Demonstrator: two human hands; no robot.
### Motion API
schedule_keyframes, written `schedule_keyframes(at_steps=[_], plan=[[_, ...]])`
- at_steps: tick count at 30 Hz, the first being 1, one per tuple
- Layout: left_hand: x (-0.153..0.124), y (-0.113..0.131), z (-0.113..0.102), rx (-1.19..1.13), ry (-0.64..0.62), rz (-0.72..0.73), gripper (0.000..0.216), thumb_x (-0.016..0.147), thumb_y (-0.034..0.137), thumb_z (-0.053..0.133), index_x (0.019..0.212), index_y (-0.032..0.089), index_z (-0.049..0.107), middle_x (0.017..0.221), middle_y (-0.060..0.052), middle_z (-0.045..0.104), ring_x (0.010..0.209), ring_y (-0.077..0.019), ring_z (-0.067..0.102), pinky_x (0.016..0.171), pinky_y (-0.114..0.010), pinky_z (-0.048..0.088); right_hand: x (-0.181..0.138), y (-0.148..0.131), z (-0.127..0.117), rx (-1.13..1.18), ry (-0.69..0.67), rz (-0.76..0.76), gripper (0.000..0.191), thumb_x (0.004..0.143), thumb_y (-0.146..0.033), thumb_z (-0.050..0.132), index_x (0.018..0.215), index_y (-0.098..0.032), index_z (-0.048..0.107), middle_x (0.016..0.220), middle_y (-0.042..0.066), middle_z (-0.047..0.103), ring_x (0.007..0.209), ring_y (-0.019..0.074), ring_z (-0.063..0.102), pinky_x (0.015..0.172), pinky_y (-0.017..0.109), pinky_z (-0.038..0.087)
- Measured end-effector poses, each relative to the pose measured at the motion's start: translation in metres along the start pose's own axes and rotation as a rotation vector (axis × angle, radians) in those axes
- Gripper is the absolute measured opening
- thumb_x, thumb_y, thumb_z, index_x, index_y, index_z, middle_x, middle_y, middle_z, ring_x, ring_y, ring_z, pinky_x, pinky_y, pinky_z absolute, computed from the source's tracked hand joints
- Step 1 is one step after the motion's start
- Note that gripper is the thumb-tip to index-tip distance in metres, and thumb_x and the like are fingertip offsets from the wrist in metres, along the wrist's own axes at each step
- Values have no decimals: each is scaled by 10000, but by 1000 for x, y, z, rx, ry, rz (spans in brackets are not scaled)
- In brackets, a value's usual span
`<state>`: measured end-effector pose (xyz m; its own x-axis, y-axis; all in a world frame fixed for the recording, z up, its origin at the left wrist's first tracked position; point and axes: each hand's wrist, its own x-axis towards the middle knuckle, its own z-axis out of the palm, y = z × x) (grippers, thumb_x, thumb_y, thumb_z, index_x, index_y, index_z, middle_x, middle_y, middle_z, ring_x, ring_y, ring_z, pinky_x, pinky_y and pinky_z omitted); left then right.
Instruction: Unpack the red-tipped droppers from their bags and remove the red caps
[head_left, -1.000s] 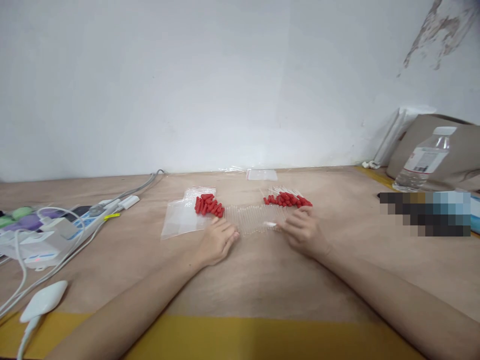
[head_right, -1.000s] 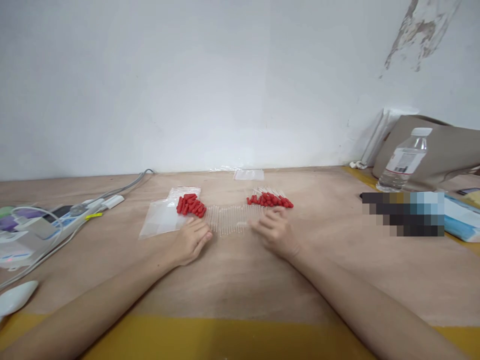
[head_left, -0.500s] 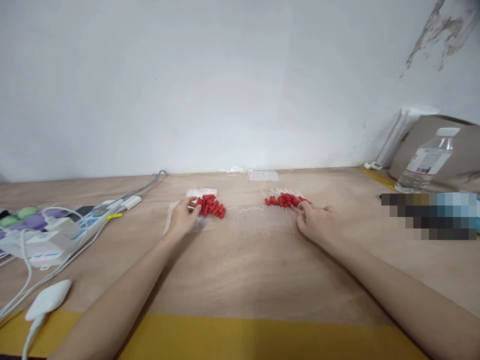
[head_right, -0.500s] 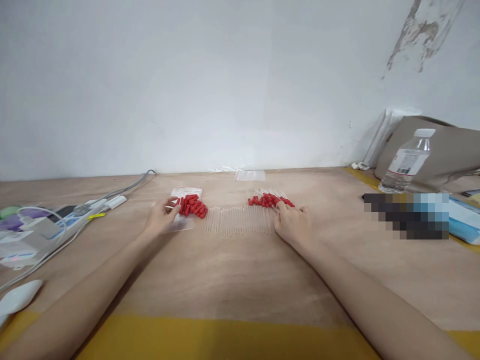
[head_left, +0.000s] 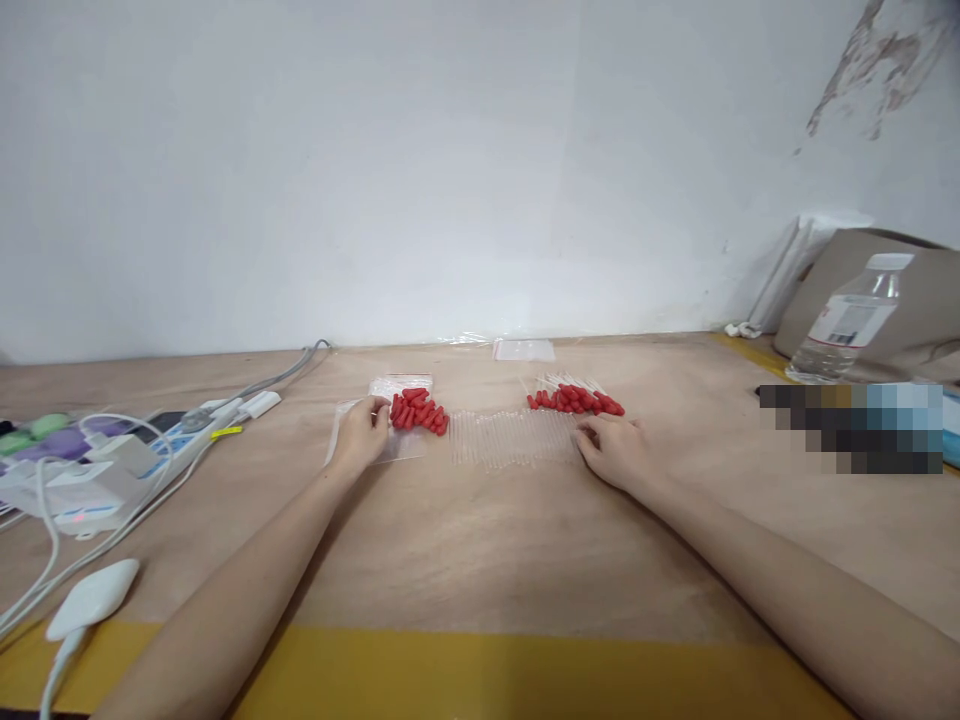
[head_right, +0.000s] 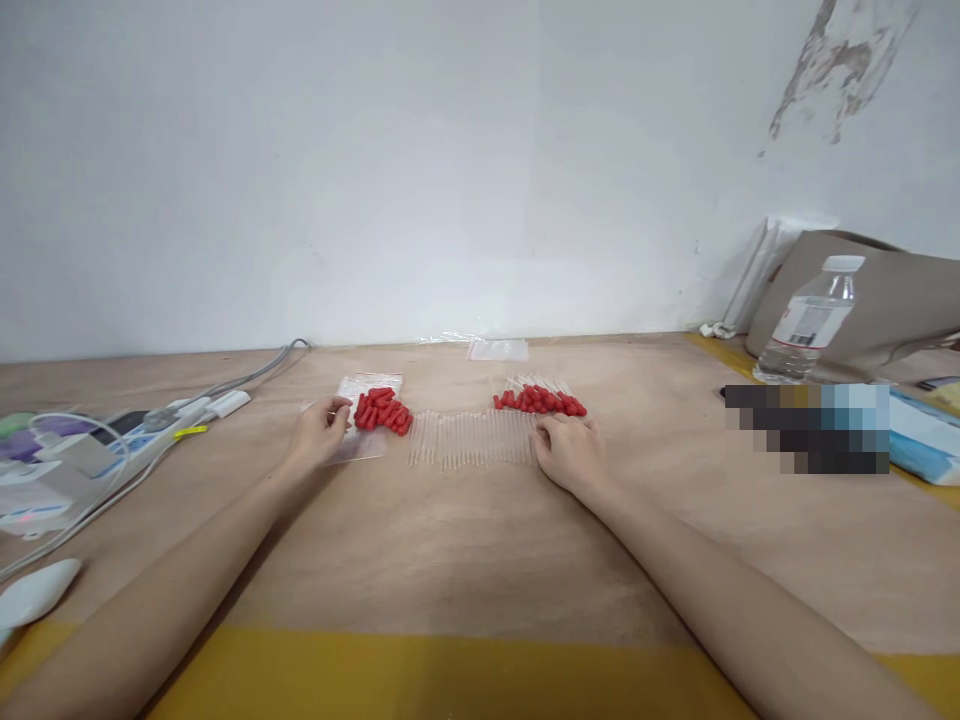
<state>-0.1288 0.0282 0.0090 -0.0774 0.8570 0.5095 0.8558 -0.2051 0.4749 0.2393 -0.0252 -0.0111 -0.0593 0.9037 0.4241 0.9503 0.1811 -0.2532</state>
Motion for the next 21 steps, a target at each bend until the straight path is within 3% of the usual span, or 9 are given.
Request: schedule_keyframes(at_steps=[3,6,9,11,12,16,21], plan=[[-1,8,-2,8,38,15,205,786,273,398,872,164,548,814,-50,611,677,-166,574,613,-264,442,2,0,2,47,-6,-15,265,821,-280,390,858,-213,644,868,43,657,826,203,571,719,319,338],[-5,34,2,-17,29,106,203,800,278,397,886,170,545,833,-45,604,690,-154,569,637,-263,445,4,3,6,90,-20,3,282,831,-265,380,924,-199,638,925,49,658,863,210,567,742,317,358],[-6,74,15,-18,-128,265,165,777,281,459,857,184,565,834,-31,602,756,-151,569,710,-261,440,6,5,9,122,-24,26,300,839,-252,370,1007,-190,611,1011,52,639,929,224,551,791,331,368],[-1,101,29,49,-255,292,155,756,298,498,814,184,585,872,-41,601,830,-166,562,769,-271,423,7,7,11,132,-6,47,331,844,-243,357,1099,-177,557,1065,70,615,963,236,539,817,349,371],[3,114,38,110,-345,257,174,752,318,507,819,184,594,912,-52,598,888,-181,552,798,-278,411,7,8,12,136,7,56,352,845,-239,351,1145,-168,522,1086,81,603,975,241,534,824,358,373],[21,153,75,165,-460,141,263,734,385,515,795,160,636,912,-99,627,901,-229,564,782,-308,415,7,13,16,169,44,54,385,842,-214,339,1201,-144,458,1123,101,577,1003,243,521,838,368,382],[38,179,110,193,-601,-43,334,696,424,560,813,126,655,880,-139,651,878,-274,586,718,-325,435,8,16,17,229,42,35,377,817,-203,381,1179,-128,458,1044,92,609,967,218,535,835,350,389]])
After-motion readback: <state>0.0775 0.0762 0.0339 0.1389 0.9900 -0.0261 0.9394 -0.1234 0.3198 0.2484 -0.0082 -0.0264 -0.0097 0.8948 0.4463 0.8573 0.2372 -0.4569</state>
